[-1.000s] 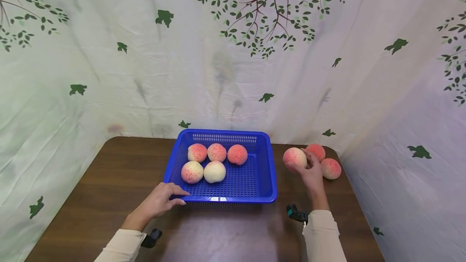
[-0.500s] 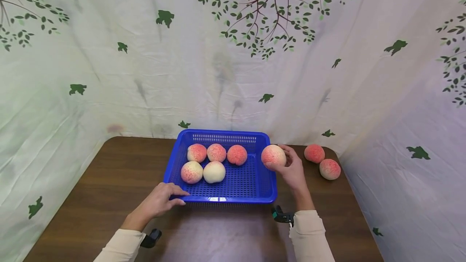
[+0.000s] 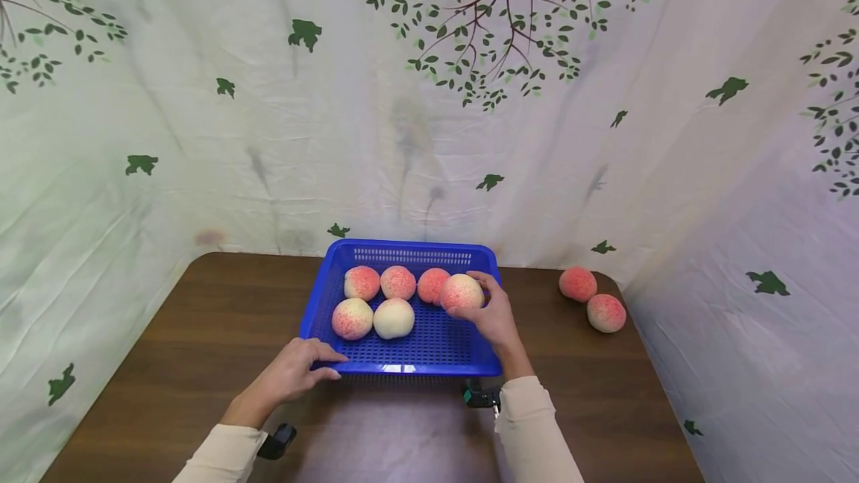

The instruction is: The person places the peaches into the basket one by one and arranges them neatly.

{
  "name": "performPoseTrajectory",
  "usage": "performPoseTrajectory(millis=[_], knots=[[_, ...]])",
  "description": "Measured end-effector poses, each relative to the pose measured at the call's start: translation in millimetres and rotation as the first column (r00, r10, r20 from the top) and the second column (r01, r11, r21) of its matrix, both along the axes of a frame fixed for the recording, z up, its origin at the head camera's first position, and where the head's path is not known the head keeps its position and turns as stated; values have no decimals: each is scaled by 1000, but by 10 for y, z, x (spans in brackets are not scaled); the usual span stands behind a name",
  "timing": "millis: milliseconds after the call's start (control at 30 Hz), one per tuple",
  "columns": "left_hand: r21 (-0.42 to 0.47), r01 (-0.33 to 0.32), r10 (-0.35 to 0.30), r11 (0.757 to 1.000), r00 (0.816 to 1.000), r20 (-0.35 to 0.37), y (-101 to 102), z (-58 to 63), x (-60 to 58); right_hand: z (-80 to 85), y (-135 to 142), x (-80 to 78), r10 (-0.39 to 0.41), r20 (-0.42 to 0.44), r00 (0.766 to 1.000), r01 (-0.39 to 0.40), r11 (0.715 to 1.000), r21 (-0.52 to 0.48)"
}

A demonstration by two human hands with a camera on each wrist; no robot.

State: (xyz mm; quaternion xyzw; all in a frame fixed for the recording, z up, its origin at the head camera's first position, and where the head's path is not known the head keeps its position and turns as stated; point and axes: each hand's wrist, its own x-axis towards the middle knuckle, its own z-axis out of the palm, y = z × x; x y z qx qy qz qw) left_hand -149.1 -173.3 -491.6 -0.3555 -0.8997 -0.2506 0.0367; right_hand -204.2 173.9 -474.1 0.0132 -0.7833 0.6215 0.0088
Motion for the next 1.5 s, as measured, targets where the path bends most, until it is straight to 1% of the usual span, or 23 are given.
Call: performPoseTrajectory(millis=[267, 400, 533, 600, 767, 833, 1000, 1133, 1367, 1500], knots=[[-9, 13, -13, 1000, 999, -34, -4, 11, -2, -136, -264, -99, -28, 62, 998, 27, 999, 20], [-7, 7, -7, 1000, 1000, -27, -1, 18, 6, -241, -364, -127, -56, 77, 995, 54, 998, 34], [-10, -5, 5, 1000, 1000, -10, 0, 24, 12, -356, -428, -136, -69, 86, 994, 63, 996, 68], [-13, -10, 10, 1000, 1000, 1, -1, 22, 12, -400, -449, -137, -62, 95, 994, 56, 997, 61], [-16, -13, 13, 1000, 1000, 21, -6, 25, 7, -436, -484, -136, -37, 94, 995, 35, 999, 25], [-14, -11, 12, 1000, 1000, 24, -8, 32, 7, -432, -490, -135, -38, 100, 994, 36, 999, 29], [-16, -13, 14, 1000, 999, 39, -5, 47, 10, -436, -491, -142, -57, 124, 991, 45, 994, 102], [-18, -12, 13, 1000, 998, 54, 3, 54, 14, -437, -487, -141, -56, 139, 989, 31, 985, 173], [-15, -9, 9, 1000, 999, 36, 5, 33, 8, -462, -491, -152, -49, 166, 985, 0, 959, 285], [-10, -7, 7, 1000, 1000, 28, 0, 16, 2, -467, -507, -154, -65, 169, 983, 11, 952, 305]])
